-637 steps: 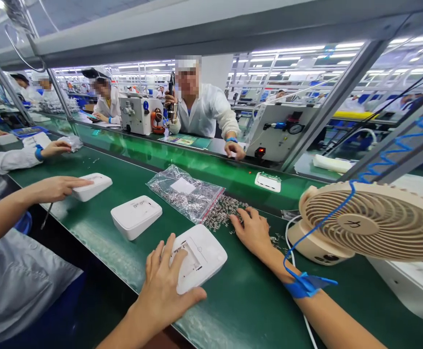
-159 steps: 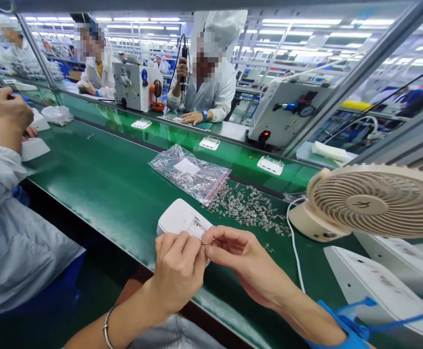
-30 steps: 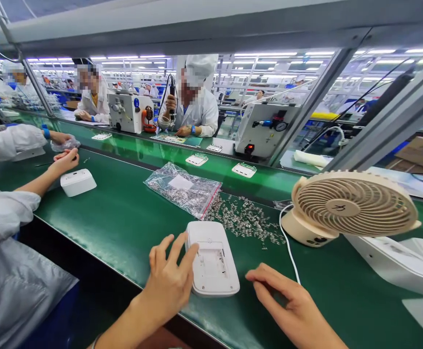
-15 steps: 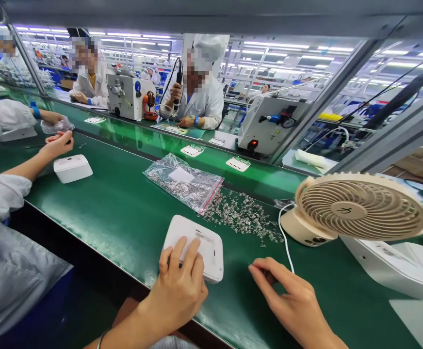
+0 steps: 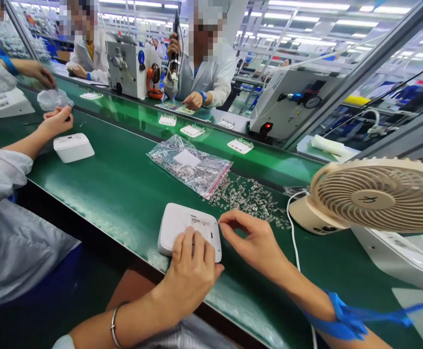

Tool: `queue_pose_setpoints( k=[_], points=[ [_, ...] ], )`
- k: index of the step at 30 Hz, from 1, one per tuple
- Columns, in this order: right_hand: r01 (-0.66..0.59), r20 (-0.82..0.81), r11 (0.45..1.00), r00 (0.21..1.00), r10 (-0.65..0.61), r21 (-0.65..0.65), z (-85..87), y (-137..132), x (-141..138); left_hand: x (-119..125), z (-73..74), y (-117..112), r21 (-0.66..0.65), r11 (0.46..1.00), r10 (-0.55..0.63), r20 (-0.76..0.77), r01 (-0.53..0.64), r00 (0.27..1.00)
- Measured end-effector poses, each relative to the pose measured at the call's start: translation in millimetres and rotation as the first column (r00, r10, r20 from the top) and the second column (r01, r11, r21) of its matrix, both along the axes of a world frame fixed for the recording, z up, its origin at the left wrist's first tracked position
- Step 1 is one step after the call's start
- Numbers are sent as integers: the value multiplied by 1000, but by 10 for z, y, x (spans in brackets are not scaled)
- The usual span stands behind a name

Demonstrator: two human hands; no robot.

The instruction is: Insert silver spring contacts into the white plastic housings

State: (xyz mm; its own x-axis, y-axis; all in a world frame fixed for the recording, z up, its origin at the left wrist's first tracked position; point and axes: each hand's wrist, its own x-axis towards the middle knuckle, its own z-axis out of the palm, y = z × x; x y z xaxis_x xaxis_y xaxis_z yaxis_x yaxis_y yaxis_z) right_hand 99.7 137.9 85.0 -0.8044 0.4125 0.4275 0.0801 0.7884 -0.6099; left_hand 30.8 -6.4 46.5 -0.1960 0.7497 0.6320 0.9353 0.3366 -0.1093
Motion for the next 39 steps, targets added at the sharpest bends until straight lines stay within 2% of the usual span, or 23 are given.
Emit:
queue_pose_setpoints(
  k=[4, 10, 17, 22, 32, 39],
  points=[
    [-40, 29, 999, 999, 40, -14, -8, 35, -44, 12, 0, 9, 4, 1000, -24, 3, 24, 1000],
    [-70, 75, 993, 995, 63, 95, -56, 33, -74, -1, 6, 15, 0, 1000, -30, 18, 30, 999],
    [-72, 97, 936, 994, 41, 344, -159, -19, -182, 7, 16, 4, 7, 1000, -24, 35, 24, 999],
    [-37, 48, 908, 999, 18, 416, -170, -68, -181, -5, 9, 12, 9, 999, -41, 55, 40, 998],
    [2, 29, 931, 999, -14, 365, -178, -108, -165, 4, -2, 17, 17, 999, -43, 76, 42, 996],
    [-38, 90, 954, 996, 12, 296, -123, -76, -148, 4, -9, 10, 21, 999, -48, 77, 46, 996]
  ],
)
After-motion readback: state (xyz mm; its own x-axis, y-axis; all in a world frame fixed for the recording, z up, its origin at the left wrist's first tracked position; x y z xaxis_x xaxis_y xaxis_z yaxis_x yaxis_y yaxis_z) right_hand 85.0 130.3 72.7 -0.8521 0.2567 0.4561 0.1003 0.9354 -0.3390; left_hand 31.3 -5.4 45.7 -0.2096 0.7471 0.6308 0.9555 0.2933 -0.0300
